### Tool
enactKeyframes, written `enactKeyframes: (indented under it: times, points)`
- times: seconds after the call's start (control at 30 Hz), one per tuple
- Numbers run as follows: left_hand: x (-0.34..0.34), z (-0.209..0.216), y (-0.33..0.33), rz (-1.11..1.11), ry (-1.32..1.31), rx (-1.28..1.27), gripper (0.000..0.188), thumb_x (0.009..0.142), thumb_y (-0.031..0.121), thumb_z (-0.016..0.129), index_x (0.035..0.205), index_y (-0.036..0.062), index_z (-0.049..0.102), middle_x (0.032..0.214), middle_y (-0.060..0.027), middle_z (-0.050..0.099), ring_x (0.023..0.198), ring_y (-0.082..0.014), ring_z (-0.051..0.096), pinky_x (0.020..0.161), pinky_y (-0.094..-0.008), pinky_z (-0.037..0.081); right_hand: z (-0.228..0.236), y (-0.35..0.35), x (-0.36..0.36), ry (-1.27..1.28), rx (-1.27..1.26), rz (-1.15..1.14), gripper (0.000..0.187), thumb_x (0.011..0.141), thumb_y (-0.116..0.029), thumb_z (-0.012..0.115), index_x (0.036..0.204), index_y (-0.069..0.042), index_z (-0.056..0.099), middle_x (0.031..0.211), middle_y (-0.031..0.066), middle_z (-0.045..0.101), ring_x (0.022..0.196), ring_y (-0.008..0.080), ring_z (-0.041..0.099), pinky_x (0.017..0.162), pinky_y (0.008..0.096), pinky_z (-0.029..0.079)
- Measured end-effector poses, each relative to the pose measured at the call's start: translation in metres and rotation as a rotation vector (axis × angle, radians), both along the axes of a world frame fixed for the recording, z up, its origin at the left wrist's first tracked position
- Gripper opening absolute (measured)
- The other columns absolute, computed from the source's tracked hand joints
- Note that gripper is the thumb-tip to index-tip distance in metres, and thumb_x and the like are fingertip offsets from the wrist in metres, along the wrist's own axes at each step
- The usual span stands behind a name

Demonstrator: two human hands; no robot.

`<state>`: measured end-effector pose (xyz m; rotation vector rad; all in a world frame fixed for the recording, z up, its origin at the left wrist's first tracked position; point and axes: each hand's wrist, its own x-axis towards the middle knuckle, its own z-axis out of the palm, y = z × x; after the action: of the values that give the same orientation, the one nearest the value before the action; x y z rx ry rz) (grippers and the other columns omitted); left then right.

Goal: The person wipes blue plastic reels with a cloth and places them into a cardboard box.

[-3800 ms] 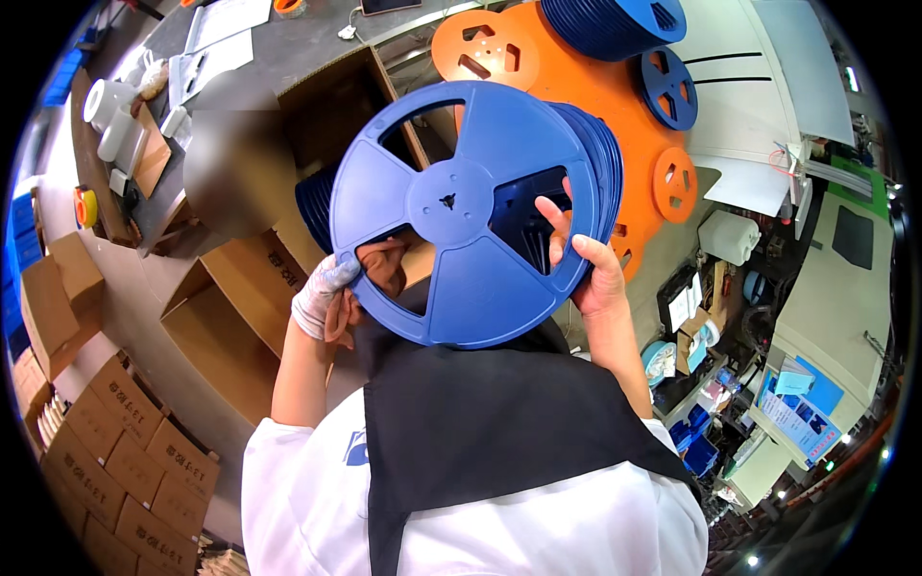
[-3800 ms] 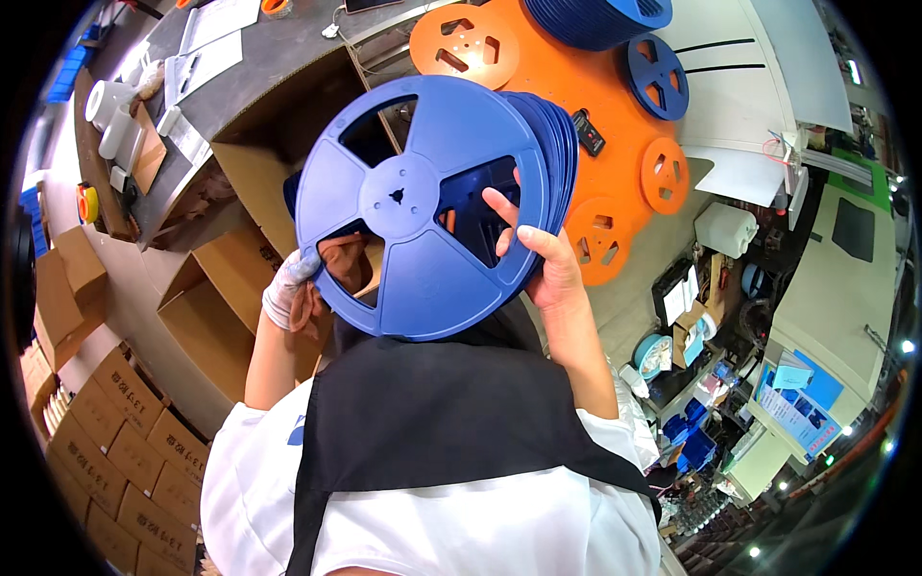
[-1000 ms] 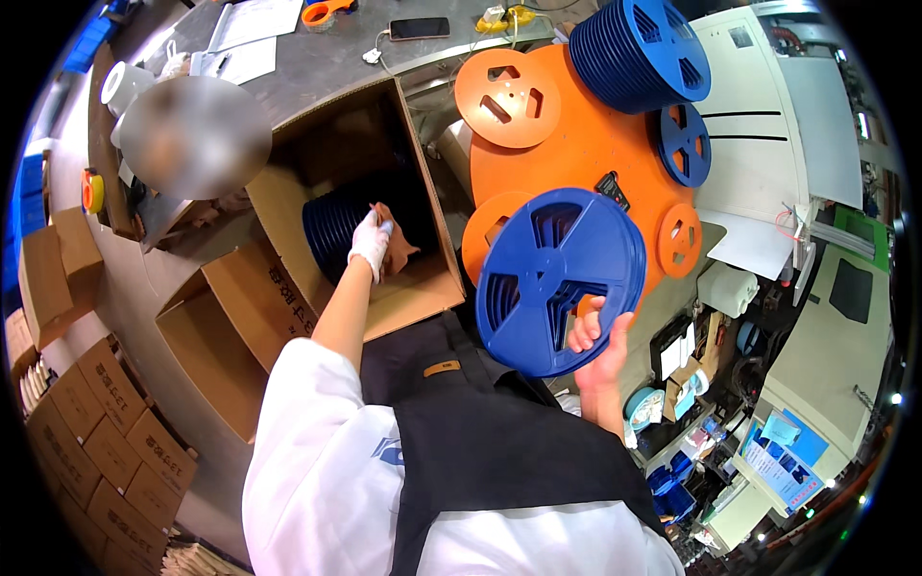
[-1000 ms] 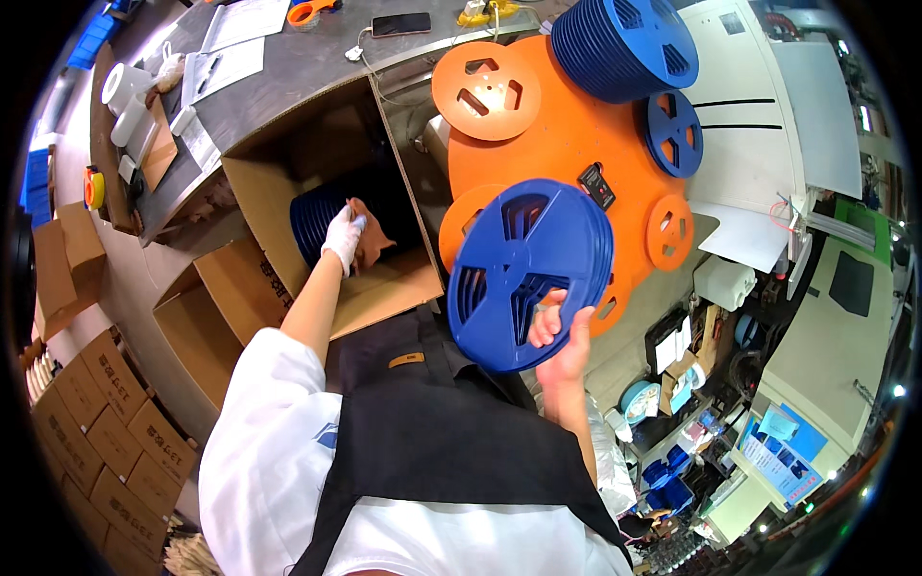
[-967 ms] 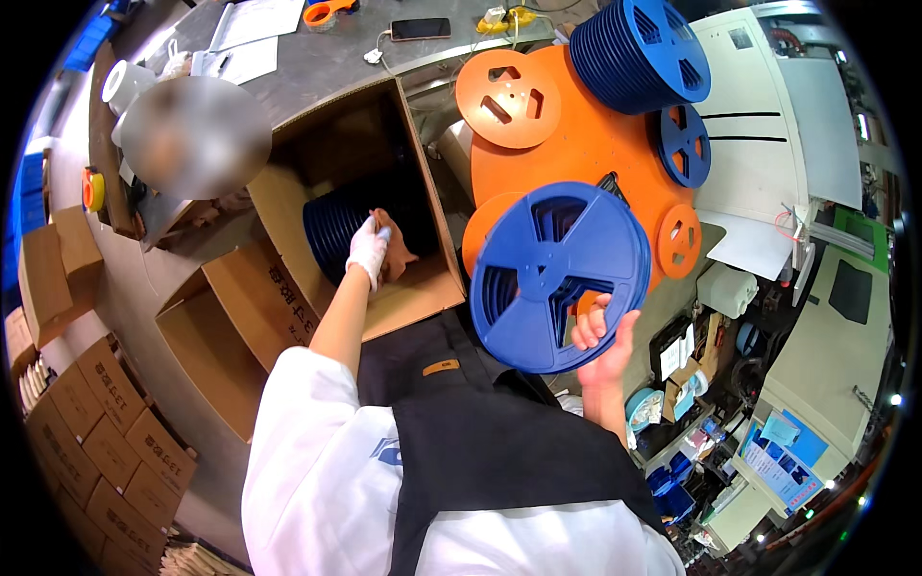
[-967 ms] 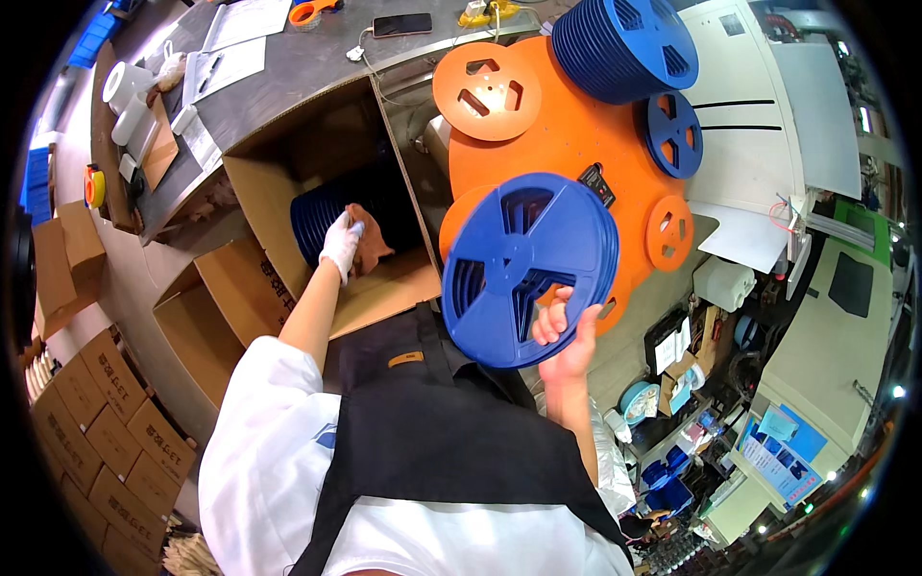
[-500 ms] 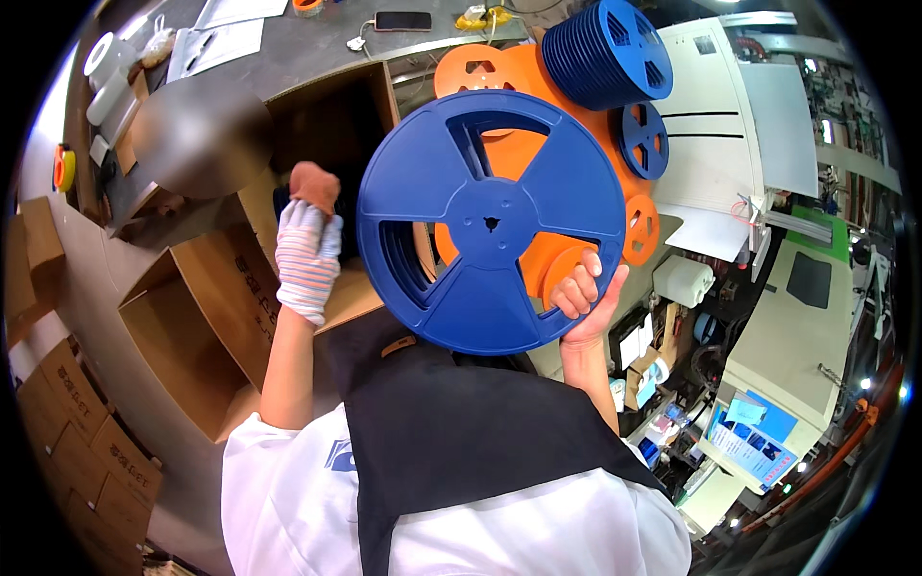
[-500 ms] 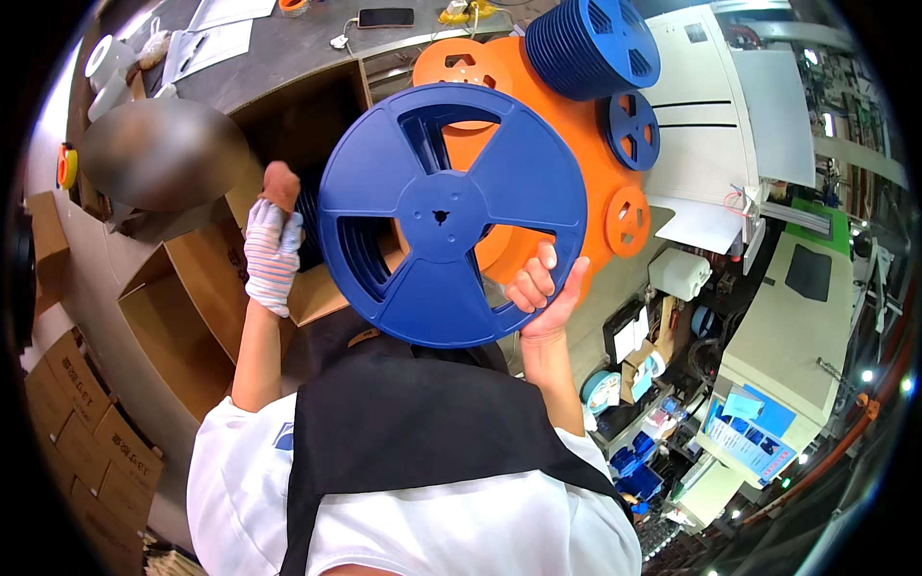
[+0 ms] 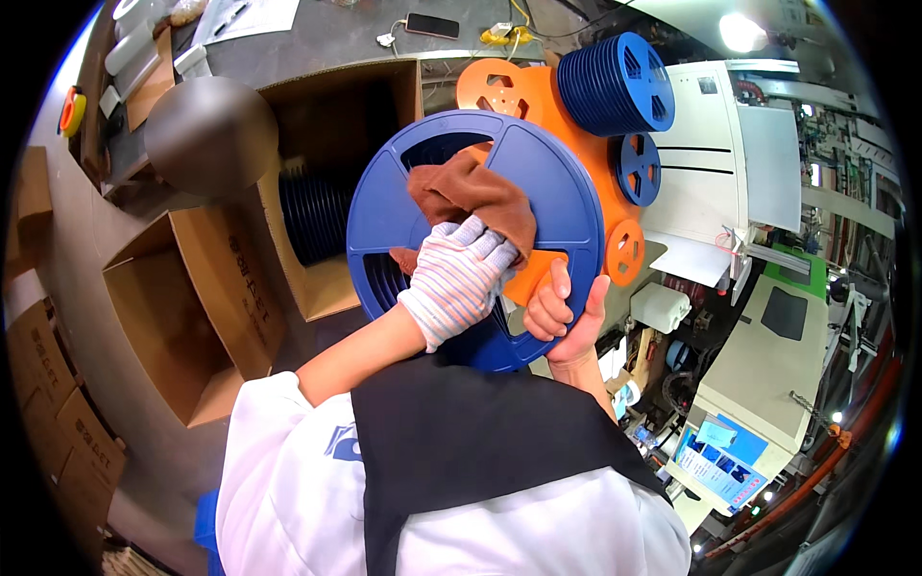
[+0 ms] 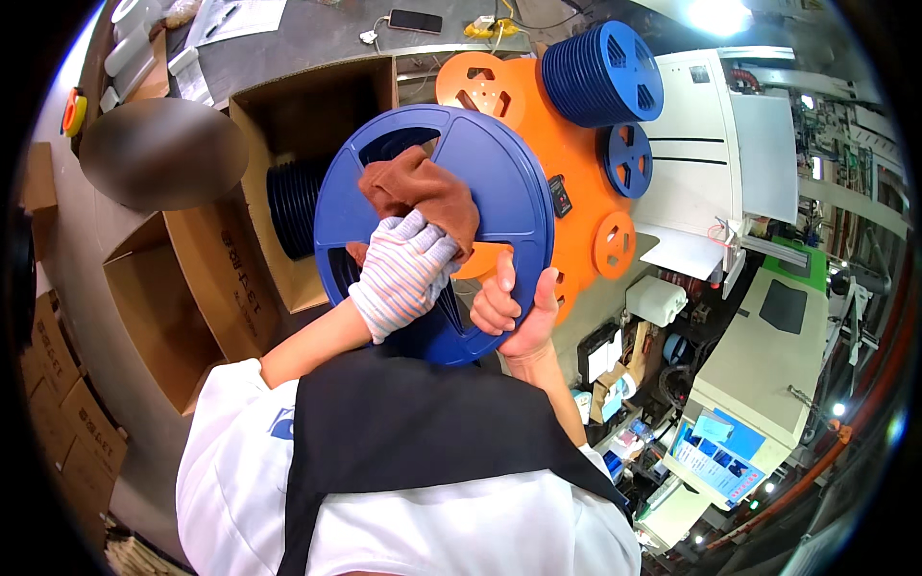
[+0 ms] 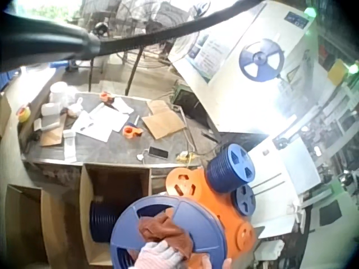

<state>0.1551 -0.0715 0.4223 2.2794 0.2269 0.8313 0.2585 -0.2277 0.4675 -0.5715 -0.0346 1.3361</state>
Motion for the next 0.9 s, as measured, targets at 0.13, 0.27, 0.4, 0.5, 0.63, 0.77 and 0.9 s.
enactKeyframes:
  times: [0.13, 0.27, 0.4, 0.5, 0.63, 0.77, 0.9]
  points:
    - [-0.015, -0.037, 0.014, 0.095, 0.241, -0.075, 0.016, 0.071, 0.019, 0.065, 0.083, 0.0082, 0.063, 0.086, -0.0106, 0.061, 0.091, -0.0301, 0.057, 0.073, -0.0423, 0.044, 0.004, 0.0, -0.004, -0.024, -0.018, 0.007, 0.048, 0.088, -0.057, 0.051, 0.087, -0.01, 0.043, 0.052, -0.0056, 0.03, 0.04, 0.0054, 0.028, 0.041, 0.0212, 0.026]
    - [-0.025, -0.017, -0.008, 0.061, 0.001, -0.106, 0.015, 0.071, 0.016, 0.064, 0.084, 0.0087, 0.065, 0.083, -0.0088, 0.062, 0.091, -0.0313, 0.057, 0.071, -0.0438, 0.045, 0.002, -0.003, -0.006, -0.005, -0.045, 0.009, 0.049, 0.086, -0.059, 0.052, 0.086, -0.011, 0.044, 0.052, -0.0051, 0.031, 0.041, 0.0061, 0.029, 0.041, 0.0216, 0.026]
    - [-0.049, -0.077, 0.021, 0.234, 0.411, -0.144, 0.017, 0.075, 0.015, 0.063, 0.09, 0.0067, 0.065, 0.095, -0.0128, 0.064, 0.091, -0.0334, 0.06, 0.075, -0.0427, 0.048, 0.004, -0.004, -0.009, -0.031, -0.062, 0.004, 0.051, 0.084, -0.061, 0.054, 0.086, -0.011, 0.045, 0.051, -0.0048, 0.031, 0.04, 0.0065, 0.028, 0.04, 0.0221, 0.025]
    - [-0.072, -0.082, 0.017, 0.226, 0.461, -0.223, 0.016, 0.075, 0.015, 0.062, 0.088, 0.0059, 0.064, 0.086, -0.0133, 0.064, 0.086, -0.0332, 0.059, 0.075, -0.0439, 0.048, 0.002, -0.003, -0.008, -0.039, -0.025, 0.01, 0.05, 0.085, -0.06, 0.053, 0.087, -0.011, 0.045, 0.052, -0.0048, 0.031, 0.041, 0.0064, 0.03, 0.042, 0.0219, 0.026]
    - [-0.068, -0.062, -0.008, 0.091, 0.276, -0.143, 0.016, 0.077, 0.02, 0.061, 0.085, 0.0062, 0.062, 0.083, -0.0142, 0.062, 0.083, -0.0348, 0.058, 0.074, -0.0437, 0.046, -0.003, -0.005, -0.009, 0.011, -0.038, -0.016, 0.049, 0.086, -0.059, 0.052, 0.087, -0.011, 0.045, 0.052, -0.0052, 0.031, 0.042, 0.006, 0.029, 0.042, 0.0221, 0.026]
    - [-0.095, -0.114, 0.016, 0.166, 0.476, -0.235, 0.016, 0.079, 0.016, 0.059, 0.086, 0.0024, 0.061, 0.089, -0.0173, 0.061, 0.088, -0.0361, 0.056, 0.078, -0.0438, 0.046, 0.0, -0.009, -0.002, 0.002, -0.033, -0.09, 0.048, 0.087, -0.057, 0.052, 0.089, -0.011, 0.044, 0.053, -0.005, 0.03, 0.042, 0.0065, 0.028, 0.042, 0.0225, 0.026]
    - [-0.122, -0.086, 0.034, -0.098, 0.222, -0.096, 0.015, 0.072, 0.013, 0.063, 0.082, 0.0024, 0.06, 0.086, -0.0156, 0.06, 0.087, -0.0353, 0.056, 0.08, -0.0423, 0.048, -0.007, -0.009, 0.02, 0.113, 0.01, -0.214, 0.043, 0.089, -0.05, 0.053, 0.093, -0.008, 0.043, 0.058, -0.0041, 0.032, 0.046, 0.0075, 0.031, 0.043, 0.0224, 0.028]
